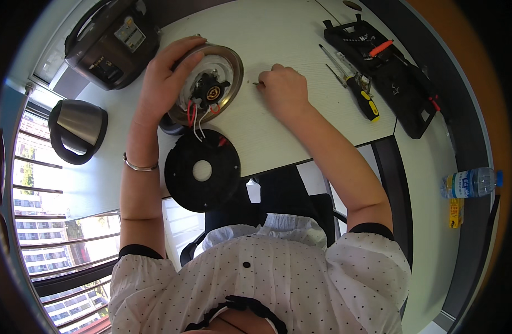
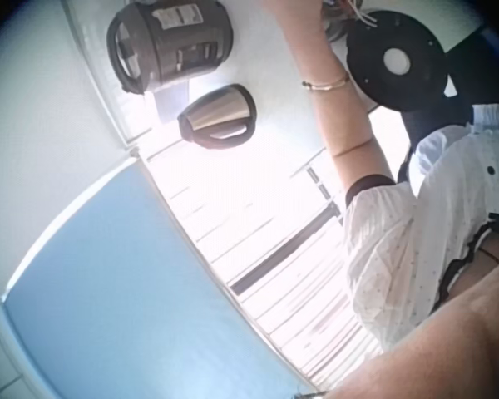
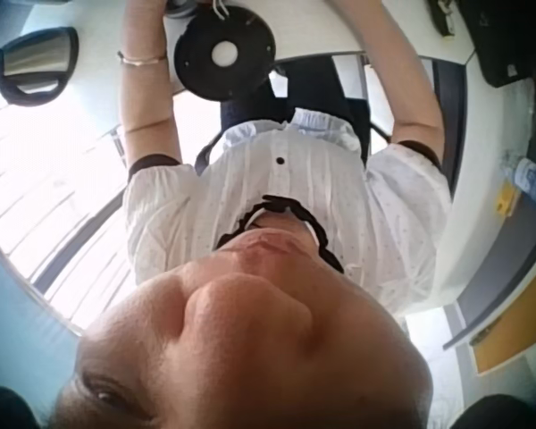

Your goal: The person uses a screwdriver to tighten screws on the internal wiring of a disassembled electric kettle base. They manipulate the wires and components within the metal housing while seated at a desk.

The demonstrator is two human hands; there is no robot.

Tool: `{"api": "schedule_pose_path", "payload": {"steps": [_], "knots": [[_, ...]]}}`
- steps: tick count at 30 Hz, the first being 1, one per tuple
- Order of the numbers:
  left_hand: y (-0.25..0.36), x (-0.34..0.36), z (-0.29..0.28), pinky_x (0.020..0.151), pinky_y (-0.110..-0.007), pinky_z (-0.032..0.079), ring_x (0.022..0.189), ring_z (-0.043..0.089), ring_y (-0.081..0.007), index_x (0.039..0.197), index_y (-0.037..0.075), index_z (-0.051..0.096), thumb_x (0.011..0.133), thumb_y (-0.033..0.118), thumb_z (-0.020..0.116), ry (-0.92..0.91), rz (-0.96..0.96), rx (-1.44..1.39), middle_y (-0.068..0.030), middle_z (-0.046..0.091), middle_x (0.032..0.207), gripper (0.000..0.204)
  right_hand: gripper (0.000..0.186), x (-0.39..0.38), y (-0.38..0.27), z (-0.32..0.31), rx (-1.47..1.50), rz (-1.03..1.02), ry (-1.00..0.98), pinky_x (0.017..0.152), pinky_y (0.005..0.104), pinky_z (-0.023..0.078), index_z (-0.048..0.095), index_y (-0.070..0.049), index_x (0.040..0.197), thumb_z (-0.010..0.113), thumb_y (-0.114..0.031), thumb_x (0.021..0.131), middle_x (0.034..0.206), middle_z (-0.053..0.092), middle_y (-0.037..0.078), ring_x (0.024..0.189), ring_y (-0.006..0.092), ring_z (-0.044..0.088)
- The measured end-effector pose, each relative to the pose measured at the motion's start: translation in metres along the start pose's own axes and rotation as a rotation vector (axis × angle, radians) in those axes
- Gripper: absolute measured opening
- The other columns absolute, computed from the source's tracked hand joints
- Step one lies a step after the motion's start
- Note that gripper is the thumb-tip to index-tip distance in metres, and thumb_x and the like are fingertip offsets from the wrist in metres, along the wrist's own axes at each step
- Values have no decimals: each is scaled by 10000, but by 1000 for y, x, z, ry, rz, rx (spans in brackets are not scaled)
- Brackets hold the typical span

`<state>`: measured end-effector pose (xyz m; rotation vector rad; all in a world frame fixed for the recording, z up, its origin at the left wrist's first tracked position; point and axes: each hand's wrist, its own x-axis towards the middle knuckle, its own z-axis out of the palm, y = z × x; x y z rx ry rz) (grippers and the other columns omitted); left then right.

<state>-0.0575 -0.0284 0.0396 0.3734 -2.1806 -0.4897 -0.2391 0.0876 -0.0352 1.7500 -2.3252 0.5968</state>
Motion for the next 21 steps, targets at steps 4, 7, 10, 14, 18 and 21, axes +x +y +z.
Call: {"api": "schedule_pose_path", "payload": {"steps": [4,7,10,14,18,21], "knots": [[-2,-1,0,817,-366,464,916,625,-298,998,28,665,833,221,635,2,13,22,-124,664,1008,257,135,0,3,4,-3,2,34,709,372,518,722,-102,852,678,-196,766,846,624,78,818,253,613],[-3,-1,0,806,-367,472,909,624,-305,993,17,663,832,216,633,8,25,38,-130,662,1004,258,133,-2,5,3,62,-5,146,703,366,519,719,-93,856,676,-187,772,849,627,73,814,244,613],[0,0,-1,796,-369,473,899,625,-308,987,15,664,831,213,633,-4,7,-5,-130,663,998,254,116,-3,0,-8,244,-14,330,651,348,512,714,-77,851,680,-157,773,819,631,67,739,229,614],[2,-1,-3,824,-344,466,930,620,-276,1027,8,650,847,184,625,-33,-10,21,-130,654,1033,253,107,-5,-27,-25,650,-67,357,576,332,488,708,-52,847,692,-119,764,750,629,74,619,218,602],[1,0,-3,824,-342,462,936,619,-269,1035,15,651,846,193,628,-31,-4,18,-124,654,1038,260,105,4,-41,-18,757,-115,261,579,347,485,702,-32,825,690,-115,761,728,638,104,598,246,604],[-2,-1,0,796,-366,460,904,625,-291,1001,34,667,830,228,639,16,37,31,-114,665,1006,261,97,10,-46,-15,690,-132,272,600,374,488,695,-19,804,679,-103,758,741,650,129,633,289,615]]}}
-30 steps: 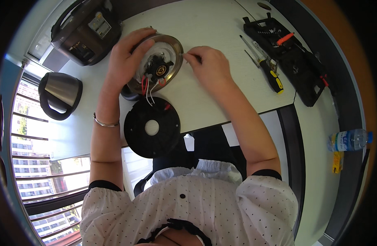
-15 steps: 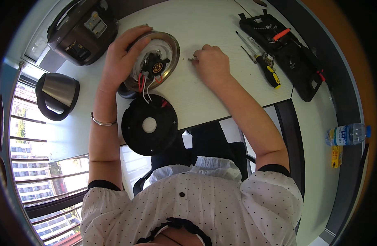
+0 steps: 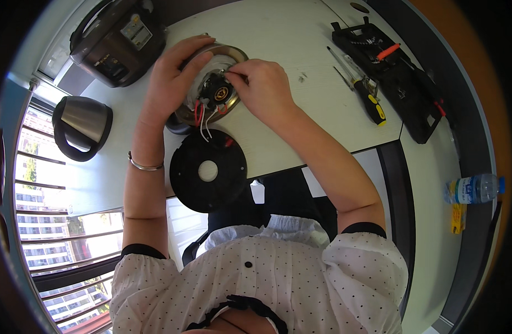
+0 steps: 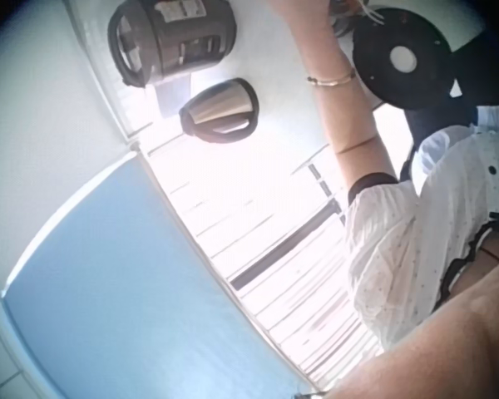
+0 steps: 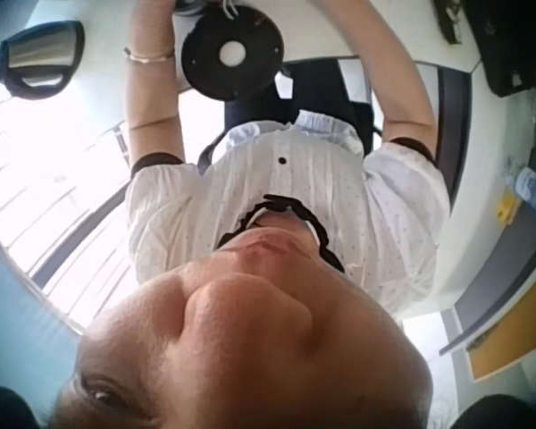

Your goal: The person uses a screwdriver to tighten screws on the internal wiring of a disassembled electric kettle base. They manipulate the wires and components within the metal housing while seated at a desk.

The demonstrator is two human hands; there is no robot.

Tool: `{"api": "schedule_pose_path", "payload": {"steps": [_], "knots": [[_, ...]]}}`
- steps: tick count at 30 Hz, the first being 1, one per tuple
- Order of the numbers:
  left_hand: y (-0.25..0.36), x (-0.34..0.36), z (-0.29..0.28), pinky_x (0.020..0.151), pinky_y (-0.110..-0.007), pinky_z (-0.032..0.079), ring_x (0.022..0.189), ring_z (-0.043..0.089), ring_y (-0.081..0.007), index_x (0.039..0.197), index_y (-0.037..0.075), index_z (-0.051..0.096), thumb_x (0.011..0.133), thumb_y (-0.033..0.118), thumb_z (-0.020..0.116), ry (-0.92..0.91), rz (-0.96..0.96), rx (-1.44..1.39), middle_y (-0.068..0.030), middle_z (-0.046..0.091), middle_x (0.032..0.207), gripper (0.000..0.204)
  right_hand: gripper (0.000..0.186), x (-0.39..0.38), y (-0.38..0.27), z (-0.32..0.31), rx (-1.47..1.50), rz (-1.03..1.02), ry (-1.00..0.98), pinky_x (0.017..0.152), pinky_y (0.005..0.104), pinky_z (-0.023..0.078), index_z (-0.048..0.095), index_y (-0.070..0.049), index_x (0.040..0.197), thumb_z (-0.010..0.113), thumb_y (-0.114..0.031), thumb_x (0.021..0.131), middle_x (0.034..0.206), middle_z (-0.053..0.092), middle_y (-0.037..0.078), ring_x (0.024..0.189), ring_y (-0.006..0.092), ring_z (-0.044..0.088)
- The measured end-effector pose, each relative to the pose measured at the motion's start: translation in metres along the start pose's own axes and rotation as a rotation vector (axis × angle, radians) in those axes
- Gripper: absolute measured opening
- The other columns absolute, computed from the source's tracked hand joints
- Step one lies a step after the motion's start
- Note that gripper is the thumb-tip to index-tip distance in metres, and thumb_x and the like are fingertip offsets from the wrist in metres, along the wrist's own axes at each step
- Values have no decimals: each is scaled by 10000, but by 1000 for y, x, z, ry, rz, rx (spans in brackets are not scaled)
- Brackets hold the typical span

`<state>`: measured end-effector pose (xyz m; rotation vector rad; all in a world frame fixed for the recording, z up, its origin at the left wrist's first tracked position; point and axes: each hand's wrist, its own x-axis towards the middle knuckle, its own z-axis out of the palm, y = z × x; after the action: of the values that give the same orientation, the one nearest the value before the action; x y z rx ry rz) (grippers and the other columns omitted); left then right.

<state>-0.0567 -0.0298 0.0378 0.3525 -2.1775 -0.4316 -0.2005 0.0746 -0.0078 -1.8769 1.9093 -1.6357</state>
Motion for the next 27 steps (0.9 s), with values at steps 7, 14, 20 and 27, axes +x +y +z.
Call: {"api": "schedule_pose_path", "payload": {"steps": [7,14,20,27], "knots": [[-2,-1,0,802,-367,446,913,624,-286,1002,50,672,826,235,641,6,9,25,-100,665,1010,257,122,5,-1,4,-111,-89,1,579,319,490,691,12,855,700,-73,767,748,653,155,601,249,623],[-2,-1,-1,795,-371,444,912,623,-287,1000,53,674,823,242,640,-7,-8,21,-96,666,1010,261,63,9,-5,5,-114,-130,6,601,390,489,659,13,762,662,-44,735,732,636,162,644,314,609],[-4,-1,0,793,-371,441,905,623,-286,998,56,674,826,248,638,4,2,32,-92,667,1006,260,33,14,7,4,-171,-343,-51,588,399,490,628,-9,726,631,-17,695,689,582,133,654,315,593],[-1,-1,-1,799,-374,443,908,625,-287,998,55,674,827,251,638,-7,-21,26,-92,668,1008,262,111,18,12,-4,-329,-649,-81,583,358,511,618,-25,737,625,-27,626,711,577,91,661,271,601]]}}
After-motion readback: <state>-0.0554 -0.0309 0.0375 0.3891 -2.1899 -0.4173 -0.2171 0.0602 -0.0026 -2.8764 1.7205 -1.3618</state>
